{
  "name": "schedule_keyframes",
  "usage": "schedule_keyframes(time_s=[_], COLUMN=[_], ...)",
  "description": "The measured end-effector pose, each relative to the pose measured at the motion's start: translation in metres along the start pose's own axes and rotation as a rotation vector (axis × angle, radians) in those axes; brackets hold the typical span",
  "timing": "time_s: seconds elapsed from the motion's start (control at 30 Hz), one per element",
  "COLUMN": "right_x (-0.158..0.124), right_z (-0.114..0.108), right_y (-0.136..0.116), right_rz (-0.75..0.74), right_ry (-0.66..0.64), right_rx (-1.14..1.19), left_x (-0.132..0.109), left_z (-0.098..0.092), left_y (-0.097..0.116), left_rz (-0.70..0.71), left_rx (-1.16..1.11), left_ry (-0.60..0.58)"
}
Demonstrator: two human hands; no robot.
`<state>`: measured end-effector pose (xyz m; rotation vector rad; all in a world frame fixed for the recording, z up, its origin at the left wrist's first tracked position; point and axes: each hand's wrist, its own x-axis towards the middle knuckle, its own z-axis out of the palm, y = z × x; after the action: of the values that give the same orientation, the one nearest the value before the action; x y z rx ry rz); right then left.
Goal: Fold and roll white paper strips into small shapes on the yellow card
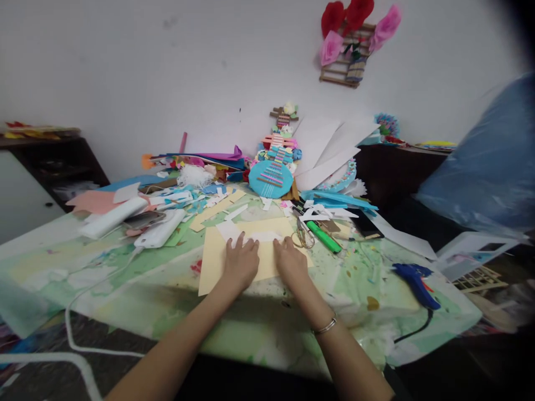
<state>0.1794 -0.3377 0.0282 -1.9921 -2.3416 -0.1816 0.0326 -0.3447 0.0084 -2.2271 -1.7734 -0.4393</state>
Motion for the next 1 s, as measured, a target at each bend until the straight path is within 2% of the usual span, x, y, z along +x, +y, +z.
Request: schedule_keyframes(time_s=[0.33, 0.63, 0.77, 0.9, 1.0], right_x=[0.001, 0.001, 0.001, 0.001, 0.001], right_z=[0.006, 0.004, 0.004, 0.003, 0.005], right_y=[0.003, 0.003, 0.003, 0.004, 0.004], right_rz=[0.035, 0.059, 0.065, 0.068, 0.078], right_ry=[0.024, -0.016, 0.020, 0.044, 0.033], right_rx=[-0.012, -0.038, -0.023, -0.015, 0.000], left_x=[0.001, 0.001, 0.008, 0.017, 0.019], left_z=[-0.003, -0.008, -0.012, -0.017, -0.018], left_y=[0.000, -0.004, 0.011, 0.033, 0.034], left_rz=[0.063, 0.111, 0.120, 0.068, 0.053], left_rx=[0.021, -0.022, 0.001, 0.074, 0.073], left_ry=[-0.046, -0.063, -0.073, -0.131, -0.139])
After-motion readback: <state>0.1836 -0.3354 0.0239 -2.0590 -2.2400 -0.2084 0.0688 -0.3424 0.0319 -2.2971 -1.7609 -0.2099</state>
